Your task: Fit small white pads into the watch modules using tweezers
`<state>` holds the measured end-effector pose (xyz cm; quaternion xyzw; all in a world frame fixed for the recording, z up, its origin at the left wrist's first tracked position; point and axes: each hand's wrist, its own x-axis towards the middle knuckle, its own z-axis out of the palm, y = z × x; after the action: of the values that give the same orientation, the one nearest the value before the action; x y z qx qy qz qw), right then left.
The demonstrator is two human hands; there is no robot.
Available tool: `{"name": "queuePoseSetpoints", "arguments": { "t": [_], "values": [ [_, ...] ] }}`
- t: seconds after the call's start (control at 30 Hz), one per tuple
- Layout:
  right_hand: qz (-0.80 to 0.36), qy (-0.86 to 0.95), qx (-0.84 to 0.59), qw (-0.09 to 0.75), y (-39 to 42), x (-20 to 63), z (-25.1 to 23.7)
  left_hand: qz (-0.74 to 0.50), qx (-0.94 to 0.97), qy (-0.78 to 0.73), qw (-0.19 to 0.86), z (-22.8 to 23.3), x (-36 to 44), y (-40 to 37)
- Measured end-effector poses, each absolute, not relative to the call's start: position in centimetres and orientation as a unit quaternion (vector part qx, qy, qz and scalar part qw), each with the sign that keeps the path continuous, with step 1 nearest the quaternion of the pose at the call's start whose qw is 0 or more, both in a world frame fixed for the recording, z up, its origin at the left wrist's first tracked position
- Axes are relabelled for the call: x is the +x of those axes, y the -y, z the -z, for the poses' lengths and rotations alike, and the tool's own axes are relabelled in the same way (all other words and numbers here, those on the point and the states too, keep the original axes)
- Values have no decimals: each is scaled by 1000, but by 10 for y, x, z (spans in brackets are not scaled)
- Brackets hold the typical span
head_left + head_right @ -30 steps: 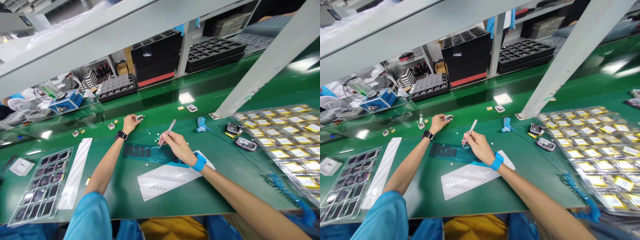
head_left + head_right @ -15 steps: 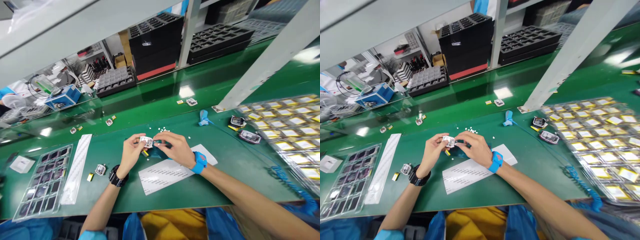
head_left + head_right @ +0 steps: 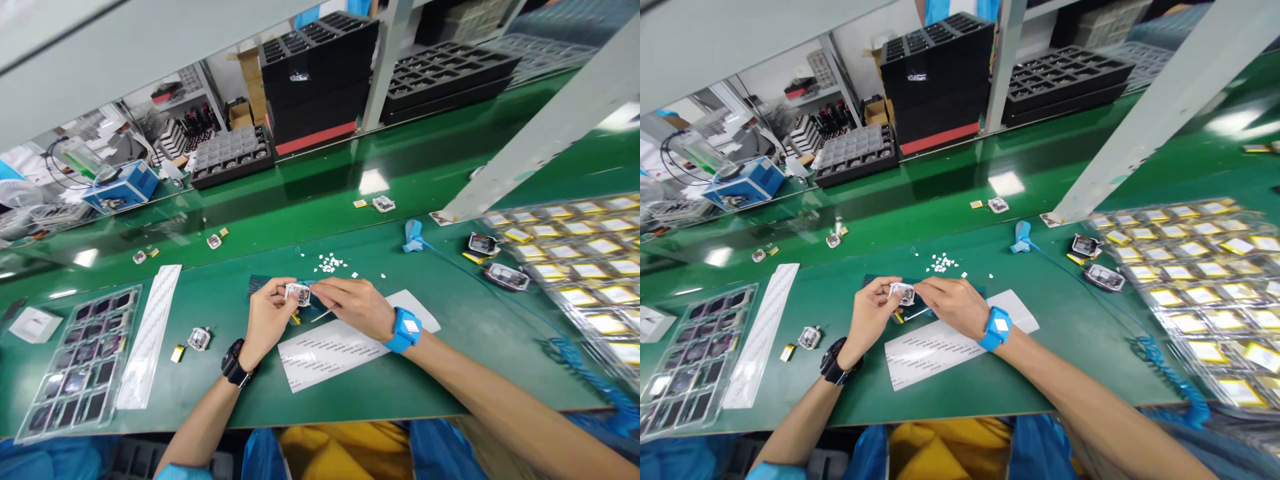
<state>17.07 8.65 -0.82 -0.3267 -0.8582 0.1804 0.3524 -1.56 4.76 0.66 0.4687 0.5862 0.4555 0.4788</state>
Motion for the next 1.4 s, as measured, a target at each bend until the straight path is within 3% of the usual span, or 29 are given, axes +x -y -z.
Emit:
{"name": "queuePoseSetpoints", "arguments": {
  "t": [0.13, 0.37, 0.7, 0.9, 1.0, 1.13, 1.4],
  "values": [
    [-185, 860, -336, 338, -87, 169, 9, -455, 457, -595, 480, -5, -14, -48],
    [-346, 763, -423, 345, -97, 167, 1, -461, 436, -599, 488, -2, -11, -50],
    [-194, 804, -482, 290, -120, 190, 14, -469, 389, -603, 515, -1, -11, -53],
    [-175, 830, -373, 376, -107, 183, 7, -466, 354, -598, 547, -6, -10, -53],
    [-167, 860, -301, 376, -98, 178, 6, -466, 349, -588, 562, -9, -9, -52],
    [-143, 870, -294, 370, -92, 175, 5, -465, 367, -573, 567, -9, -7, -49],
    [-191, 795, -304, 490, -81, 160, 4, -504, 379, -532, 565, -3, 5, -35]
  ]
}}
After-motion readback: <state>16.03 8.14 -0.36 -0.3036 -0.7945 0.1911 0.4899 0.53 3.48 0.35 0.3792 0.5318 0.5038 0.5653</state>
